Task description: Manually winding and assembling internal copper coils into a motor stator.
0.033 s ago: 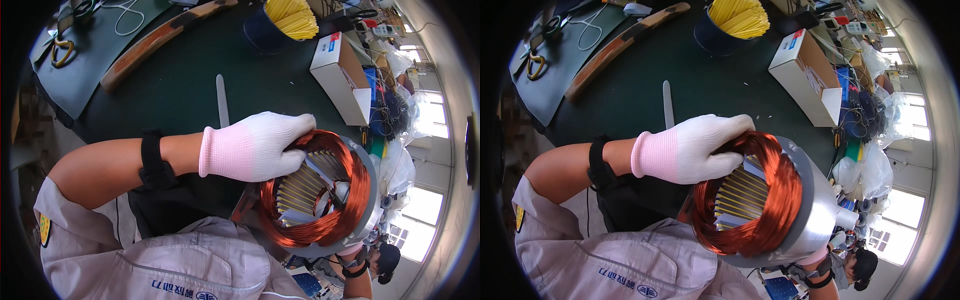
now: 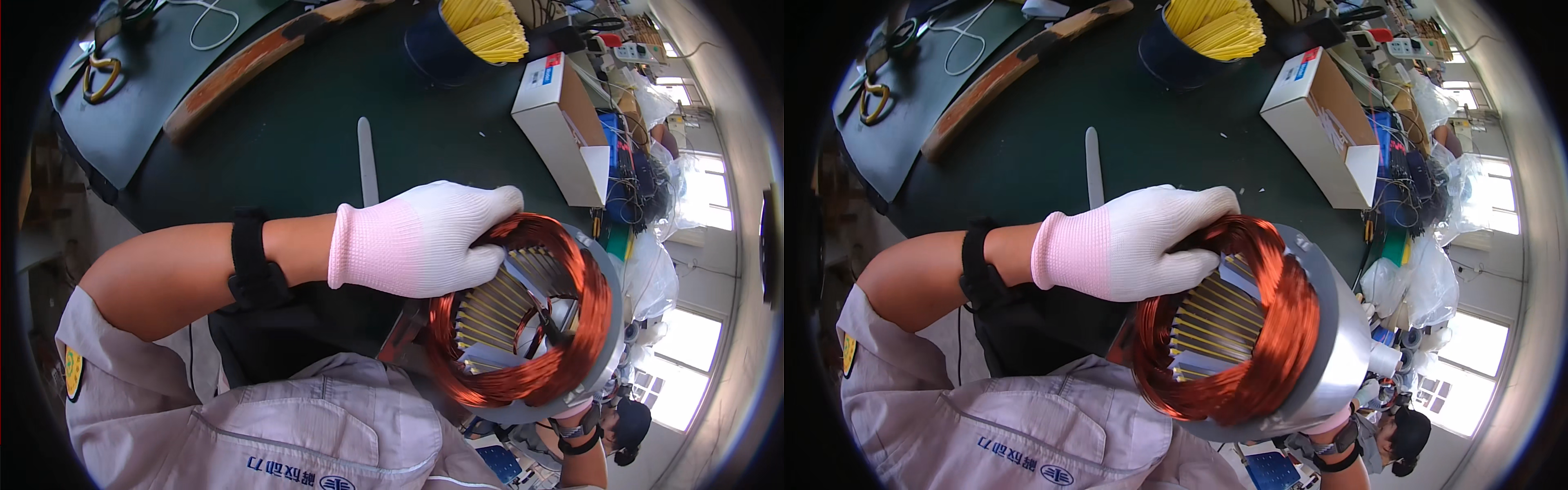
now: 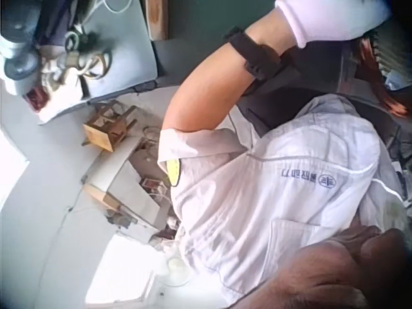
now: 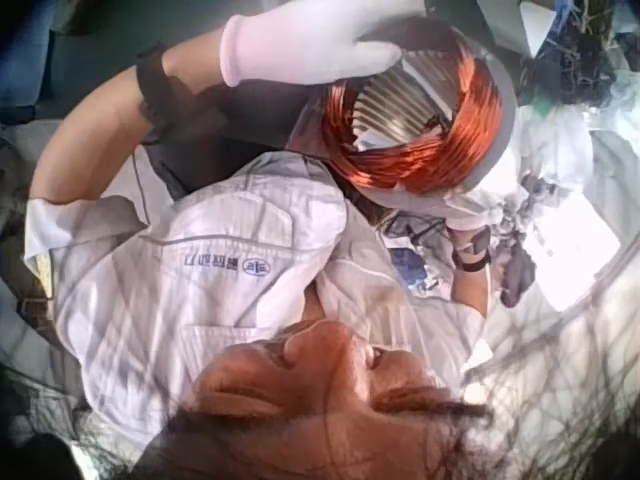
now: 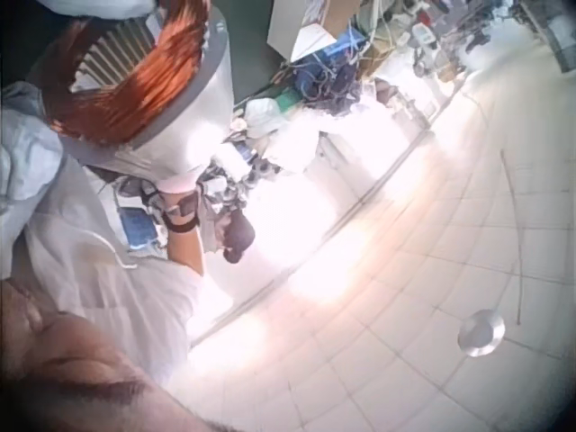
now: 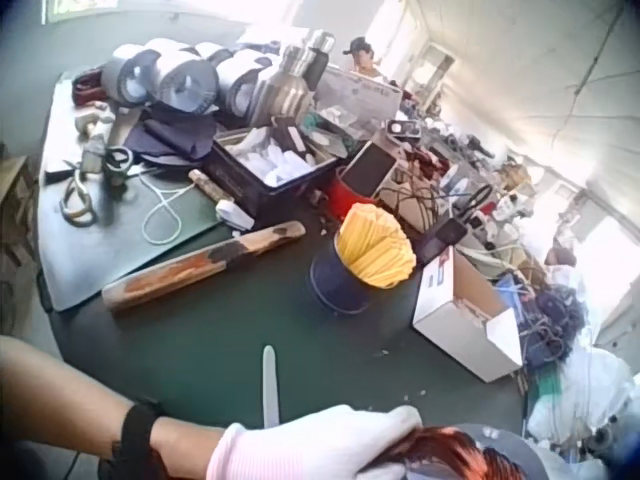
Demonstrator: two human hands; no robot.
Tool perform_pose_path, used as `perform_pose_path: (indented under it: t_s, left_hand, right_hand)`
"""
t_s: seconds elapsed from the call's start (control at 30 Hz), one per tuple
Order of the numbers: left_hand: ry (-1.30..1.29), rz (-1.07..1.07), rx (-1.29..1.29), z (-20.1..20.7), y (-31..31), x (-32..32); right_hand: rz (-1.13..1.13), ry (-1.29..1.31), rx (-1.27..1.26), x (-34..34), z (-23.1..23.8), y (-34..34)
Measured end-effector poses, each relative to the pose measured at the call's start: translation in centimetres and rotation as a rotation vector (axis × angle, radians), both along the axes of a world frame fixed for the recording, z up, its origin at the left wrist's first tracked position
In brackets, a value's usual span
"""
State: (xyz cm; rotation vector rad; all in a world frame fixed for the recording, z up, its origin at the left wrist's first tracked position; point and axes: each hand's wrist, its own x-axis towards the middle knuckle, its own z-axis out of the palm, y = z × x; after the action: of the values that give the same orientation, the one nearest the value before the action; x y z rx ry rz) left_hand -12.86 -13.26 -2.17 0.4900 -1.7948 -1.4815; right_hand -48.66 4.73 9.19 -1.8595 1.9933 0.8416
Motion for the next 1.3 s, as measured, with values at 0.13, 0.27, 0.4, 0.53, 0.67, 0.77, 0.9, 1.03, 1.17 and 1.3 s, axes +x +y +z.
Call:
perform_pose_path:
  t_s: [0.13,0.27,0.4,0.53,0.67,0.77,0.9,1.03,1.17,1.3]
  left_hand:
    - [-0.017,-0.028,-0.025,0.4,-0.4,-0.1]
    - [-0.078,-0.026,-0.033,0.4,-0.4,0.2]
    - [-0.079,-0.023,-0.038,0.1,-0.2,0.3]
    - [-0.098,-0.017,-0.040,0.3,-0.1,-0.1]
    - [-0.145,-0.035,-0.038,0.8,-0.2,0.2]
    - [-0.085,0.007,-0.041,0.2,0.0,0.3]
    - [-0.094,-0.012,-0.037,0.5,-0.1,0.5]
    - [-0.114,-0.015,-0.042,0.5,-0.1,0.2]
    - [-0.085,-0.008,-0.059,0.4,-0.1,0.0]
    - [-0.109,-0.012,-0.037,0.5,-0.1,0.3]
  right_hand:
    - [0.043,0.008,0.036,0.0,-0.2,-1.4]
    - [0.073,0.007,0.039,0.9,-0.5,-2.6]
    - [0.092,0.021,0.027,1.7,-0.1,-2.9]
    - [0.114,0.024,0.006,1.9,0.3,-2.9]
    - [0.138,0.027,-0.020,2.3,0.8,-3.0]
    - [0.152,0.028,-0.041,2.6,1.2,-2.8]
    - [0.179,0.022,-0.065,3.0,1.3,-3.3]
    - [0.208,0.012,-0.084,3.1,1.3,-4.0]
    - [0.227,0.004,-0.101,3.1,1.3,-4.3]
    - [0.254,-0.012,-0.118,3.2,1.2,-4.6]
